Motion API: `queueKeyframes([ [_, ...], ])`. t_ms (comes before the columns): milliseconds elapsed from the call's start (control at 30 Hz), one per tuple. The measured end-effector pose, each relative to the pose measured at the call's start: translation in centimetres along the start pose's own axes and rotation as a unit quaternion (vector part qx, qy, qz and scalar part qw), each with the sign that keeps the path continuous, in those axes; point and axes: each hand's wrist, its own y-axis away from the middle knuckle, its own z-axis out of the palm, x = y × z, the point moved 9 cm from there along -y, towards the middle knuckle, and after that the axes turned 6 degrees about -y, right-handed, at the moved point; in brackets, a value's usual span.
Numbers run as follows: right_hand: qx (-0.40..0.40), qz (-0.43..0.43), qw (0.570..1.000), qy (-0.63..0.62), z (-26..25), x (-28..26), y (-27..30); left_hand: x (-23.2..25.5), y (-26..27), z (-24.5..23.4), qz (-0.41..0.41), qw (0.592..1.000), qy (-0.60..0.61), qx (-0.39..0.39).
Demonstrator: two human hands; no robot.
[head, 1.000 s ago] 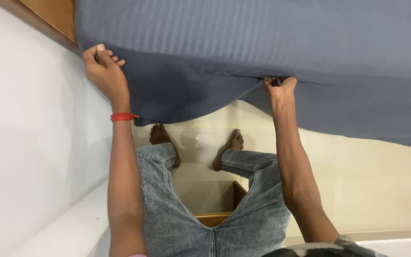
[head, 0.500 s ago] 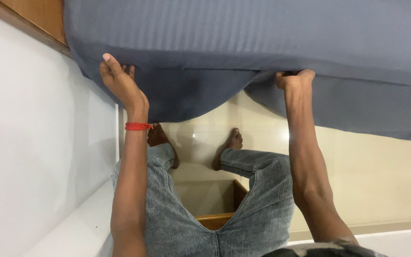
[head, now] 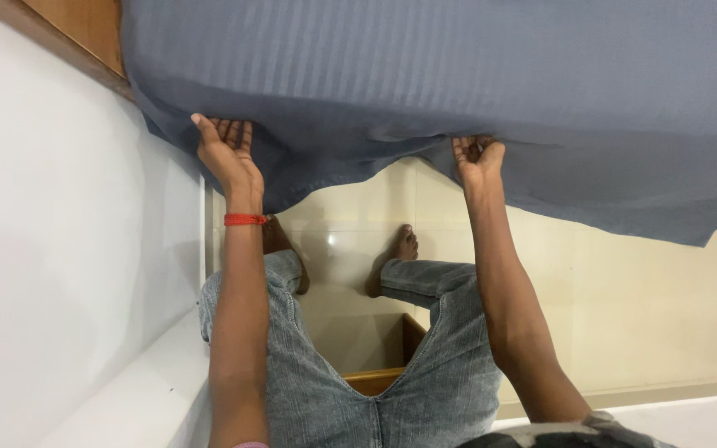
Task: The person kneels beside a wooden bed and smooths a gray fitted sheet over the mattress. They pull and tuck the sheet around the corners and edges, repeatedly adjusting and flattening the surface to fit the mattress snugly.
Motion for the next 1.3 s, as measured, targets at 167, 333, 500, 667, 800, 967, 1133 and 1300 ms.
queueKeyframes([
  [167, -0.036, 0.012, 0.998, 0.058, -1.6, 0.0, -2.8, 0.5, -0.4, -1.0, -0.015, 0.999, 0.000, 0.044],
  [333, 0.030, 0.032, 0.998, 0.038, 1.6, -0.4, 3.6, -0.3, -0.7, -1.5, -0.018, 0.998, 0.056, 0.029],
  [500, 0.087, 0.051, 0.995, -0.009, 2.2, -0.9, 4.1, -0.5, -1.7, -1.3, -0.049, 0.989, 0.140, 0.020],
  [667, 0.078, 0.051, 0.995, -0.027, 3.9, -2.8, 4.5, 4.2, -2.4, 0.8, 0.033, 0.989, 0.127, -0.063],
  [800, 0.023, 0.021, 0.999, 0.012, 5.0, -1.4, 8.0, 3.6, -1.3, 0.8, -0.013, 0.995, 0.081, -0.052],
  [967, 0.036, 0.005, 0.999, 0.002, 3.5, -0.3, 7.8, 1.6, -1.6, -0.5, -0.054, 0.995, 0.084, -0.010],
  [1133, -0.007, 0.015, 0.999, -0.039, 1.6, 1.3, 5.6, 1.2, -1.5, -0.9, -0.035, 0.996, 0.082, -0.024],
  [1300, -0.031, -0.001, 1.000, 0.004, -1.0, 1.7, 1.1, 1.5, -1.0, -0.6, -0.016, 0.996, 0.082, -0.016],
])
